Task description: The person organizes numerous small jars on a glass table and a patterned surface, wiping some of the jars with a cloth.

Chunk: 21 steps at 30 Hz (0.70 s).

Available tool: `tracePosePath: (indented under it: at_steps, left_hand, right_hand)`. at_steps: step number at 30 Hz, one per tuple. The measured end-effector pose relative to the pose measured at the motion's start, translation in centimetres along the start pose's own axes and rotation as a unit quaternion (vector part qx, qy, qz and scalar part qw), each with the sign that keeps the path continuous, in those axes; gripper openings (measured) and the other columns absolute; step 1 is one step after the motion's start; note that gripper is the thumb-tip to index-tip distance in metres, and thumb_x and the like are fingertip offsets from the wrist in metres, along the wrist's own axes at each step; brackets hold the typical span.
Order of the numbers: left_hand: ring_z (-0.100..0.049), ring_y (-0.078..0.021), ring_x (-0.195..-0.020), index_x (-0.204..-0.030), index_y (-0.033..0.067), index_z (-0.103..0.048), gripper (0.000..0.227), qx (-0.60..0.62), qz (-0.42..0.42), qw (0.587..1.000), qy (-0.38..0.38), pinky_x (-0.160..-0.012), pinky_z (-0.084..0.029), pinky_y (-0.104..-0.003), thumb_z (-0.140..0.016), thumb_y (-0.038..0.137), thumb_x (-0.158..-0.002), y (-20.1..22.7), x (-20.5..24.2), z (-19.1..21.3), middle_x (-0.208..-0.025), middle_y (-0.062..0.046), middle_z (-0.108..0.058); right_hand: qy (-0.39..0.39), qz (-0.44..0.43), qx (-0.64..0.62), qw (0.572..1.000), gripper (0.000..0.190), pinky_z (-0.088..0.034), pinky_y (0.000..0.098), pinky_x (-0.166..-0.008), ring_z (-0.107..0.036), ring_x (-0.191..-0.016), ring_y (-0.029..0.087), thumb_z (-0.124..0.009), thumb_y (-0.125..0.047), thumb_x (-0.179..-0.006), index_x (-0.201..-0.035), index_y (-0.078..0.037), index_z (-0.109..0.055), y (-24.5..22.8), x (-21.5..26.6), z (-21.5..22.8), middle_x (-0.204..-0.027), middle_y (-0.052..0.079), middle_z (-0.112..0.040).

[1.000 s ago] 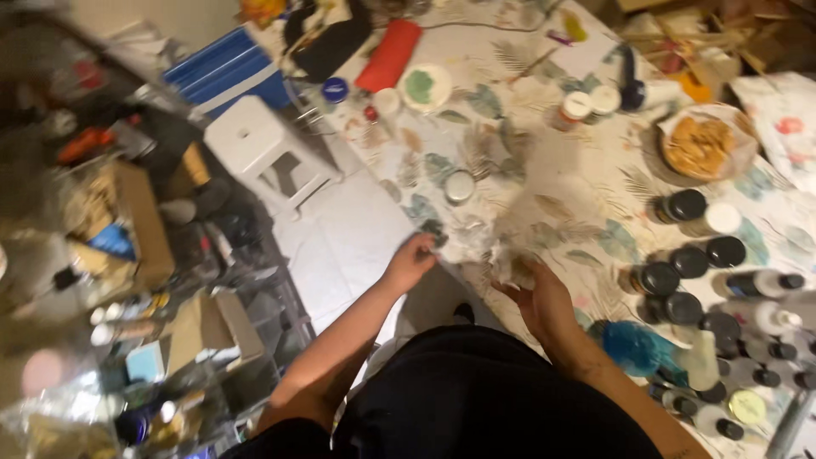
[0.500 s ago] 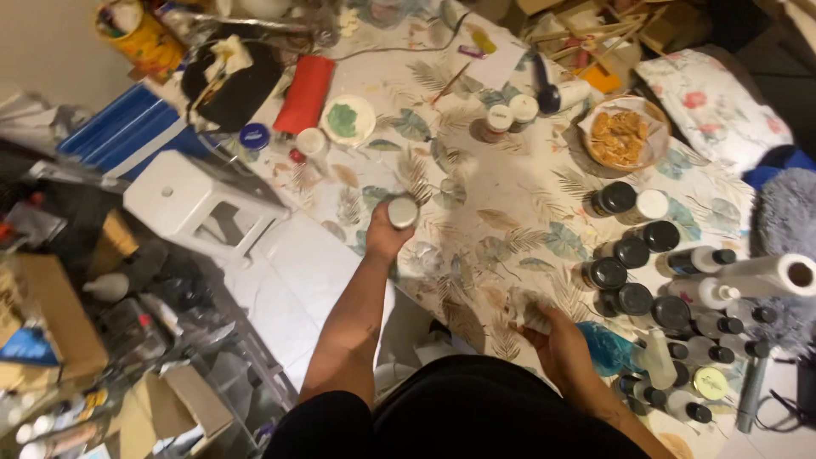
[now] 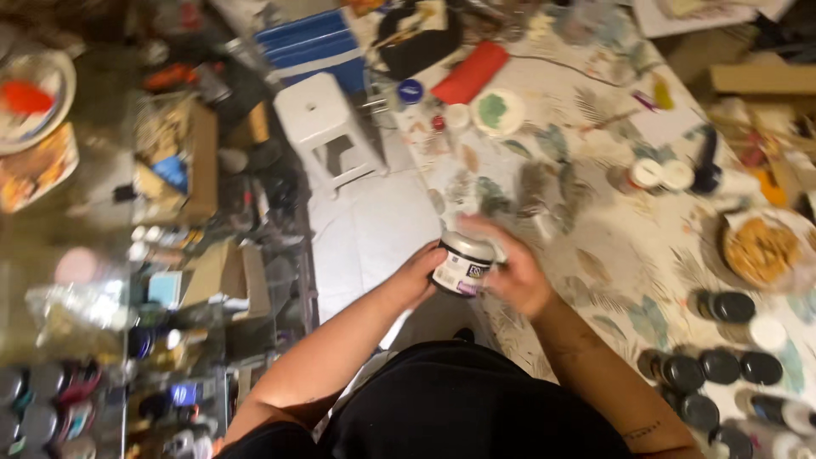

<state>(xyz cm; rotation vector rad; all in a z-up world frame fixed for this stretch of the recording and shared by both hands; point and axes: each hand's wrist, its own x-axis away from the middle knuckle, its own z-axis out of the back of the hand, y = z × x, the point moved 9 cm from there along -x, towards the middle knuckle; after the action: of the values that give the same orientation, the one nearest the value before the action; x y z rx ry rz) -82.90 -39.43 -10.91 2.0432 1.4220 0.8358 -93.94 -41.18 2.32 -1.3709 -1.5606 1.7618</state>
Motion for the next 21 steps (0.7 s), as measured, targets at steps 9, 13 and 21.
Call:
tracePosePath:
  at_steps: [9,13,21]
  left_hand:
    - [-0.072,-0.0341,-0.101,-0.131,-0.0041,-0.060,0.064,0.156,-0.076,0.985,-0.001,-0.089,-0.061,-0.054,-0.064,0.048,-0.093,9.1,8.7,2.3,-0.112,-0.027,-0.070]
    - [-0.072,-0.0343,-0.100,-0.130,-0.0025,-0.060,0.066,0.189,-0.096,0.977,0.017,-0.088,-0.061,-0.055,-0.062,0.053,-0.094,12.7,12.0,4.9,-0.110,-0.026,-0.070]
    - [-0.073,-0.0181,-0.089,-0.117,0.0062,-0.061,0.042,0.111,-0.136,0.976,0.125,-0.087,-0.062,-0.038,-0.056,0.046,-0.107,24.0,21.7,10.7,-0.099,-0.009,-0.073]
  right_hand:
    - [-0.164,0.107,-0.064,0.979,0.065,-0.043,0.0609,-0.109,-0.058,-0.129,0.053,-0.089,-0.026,-0.072,-0.118,0.014,-0.067,-6.1,-6.9,-13.2,-0.126,0.033,-0.067]
    - [-0.158,0.106,-0.094,0.977,0.053,-0.046,0.0611,-0.106,-0.062,-0.124,0.052,-0.086,-0.026,-0.077,-0.111,0.012,-0.070,-4.5,-7.7,-19.8,-0.116,0.031,-0.069]
    - [0.123,-0.047,0.091,0.987,0.015,-0.040,0.0274,-0.069,-0.049,-0.072,0.012,-0.067,-0.016,-0.101,-0.099,-0.004,-0.076,0.4,-11.0,-29.5,-0.074,0.001,-0.057]
